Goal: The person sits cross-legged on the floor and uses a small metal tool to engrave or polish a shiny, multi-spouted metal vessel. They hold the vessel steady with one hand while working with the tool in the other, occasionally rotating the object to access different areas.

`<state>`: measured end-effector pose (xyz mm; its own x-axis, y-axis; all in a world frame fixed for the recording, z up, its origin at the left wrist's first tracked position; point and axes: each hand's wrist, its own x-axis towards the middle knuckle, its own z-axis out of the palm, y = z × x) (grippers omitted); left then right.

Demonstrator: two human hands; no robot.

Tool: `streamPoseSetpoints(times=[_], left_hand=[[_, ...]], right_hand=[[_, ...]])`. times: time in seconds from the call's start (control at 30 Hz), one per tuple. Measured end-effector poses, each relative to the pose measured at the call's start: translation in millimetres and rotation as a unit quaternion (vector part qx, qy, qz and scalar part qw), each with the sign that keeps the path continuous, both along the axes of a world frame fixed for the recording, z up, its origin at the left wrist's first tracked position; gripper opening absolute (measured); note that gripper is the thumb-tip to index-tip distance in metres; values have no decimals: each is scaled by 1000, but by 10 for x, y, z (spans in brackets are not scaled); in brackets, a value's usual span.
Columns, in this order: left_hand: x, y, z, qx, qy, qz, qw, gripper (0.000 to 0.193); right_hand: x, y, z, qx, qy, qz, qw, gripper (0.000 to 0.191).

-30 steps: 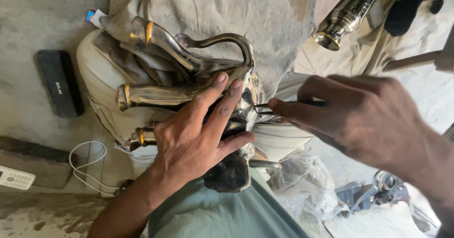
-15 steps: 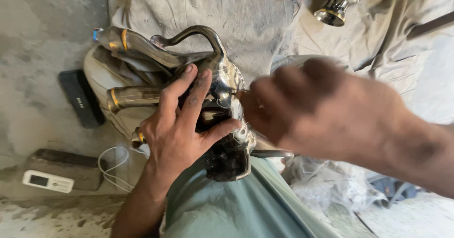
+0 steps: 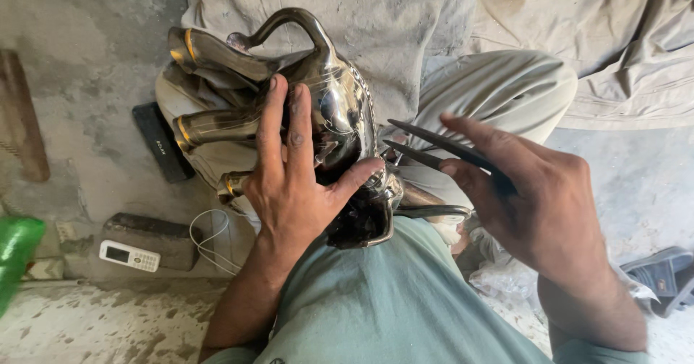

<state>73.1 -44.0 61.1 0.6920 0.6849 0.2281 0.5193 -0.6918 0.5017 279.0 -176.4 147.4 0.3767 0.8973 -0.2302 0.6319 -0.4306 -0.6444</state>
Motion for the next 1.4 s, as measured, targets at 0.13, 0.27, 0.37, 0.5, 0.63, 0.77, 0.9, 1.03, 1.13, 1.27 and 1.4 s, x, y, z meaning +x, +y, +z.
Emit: streamPoseSetpoints(times=[0.13, 0.27, 0.37, 0.5, 0.63, 0.77, 0.9, 1.03, 1.13, 1.27, 1.4], left_hand=[[-31, 16, -62, 20, -5, -9, 1000, 95], [-49, -7, -131, 12, -21, -8, 1000, 96], [-66, -11, -165, 10, -19, -5, 1000, 93], [-78, -13, -158, 2, -18, -6, 1000, 90], [-60, -16, -144, 2, -18, -4, 1000, 91], [-44, -6, -135, 1, -22, -6, 1000, 91], [-38, 0, -132, -3, -21, -8, 1000, 90], [-41, 9, -127, -7, -13, -18, 1000, 94], [-55, 30, -117, -19, -11, -33, 999, 96], [-64, 42, -101, -28, -4, -38, 999, 97], [-36, 45, -117, -17, -8, -44, 999, 96]], right_hand=[[-111, 33, 13, -16, -43, 24, 999, 41], [-191, 73, 32, 3, -104, 65, 992, 43], [-220, 100, 15, 16, -124, 71, 990, 40], [-234, 125, 10, 3, -129, 76, 989, 40], [-259, 127, 24, 18, -140, 80, 987, 42], [-299, 105, 14, 27, -197, 99, 975, 46], [-303, 76, -8, 36, -214, 105, 970, 46], [-295, 80, -39, 2, -193, 100, 976, 44], [-351, 94, -80, -30, -152, 68, 986, 50], [-436, 42, -92, -87, -117, 20, 989, 53], [-423, -5, -100, -97, -75, 6, 993, 49]])
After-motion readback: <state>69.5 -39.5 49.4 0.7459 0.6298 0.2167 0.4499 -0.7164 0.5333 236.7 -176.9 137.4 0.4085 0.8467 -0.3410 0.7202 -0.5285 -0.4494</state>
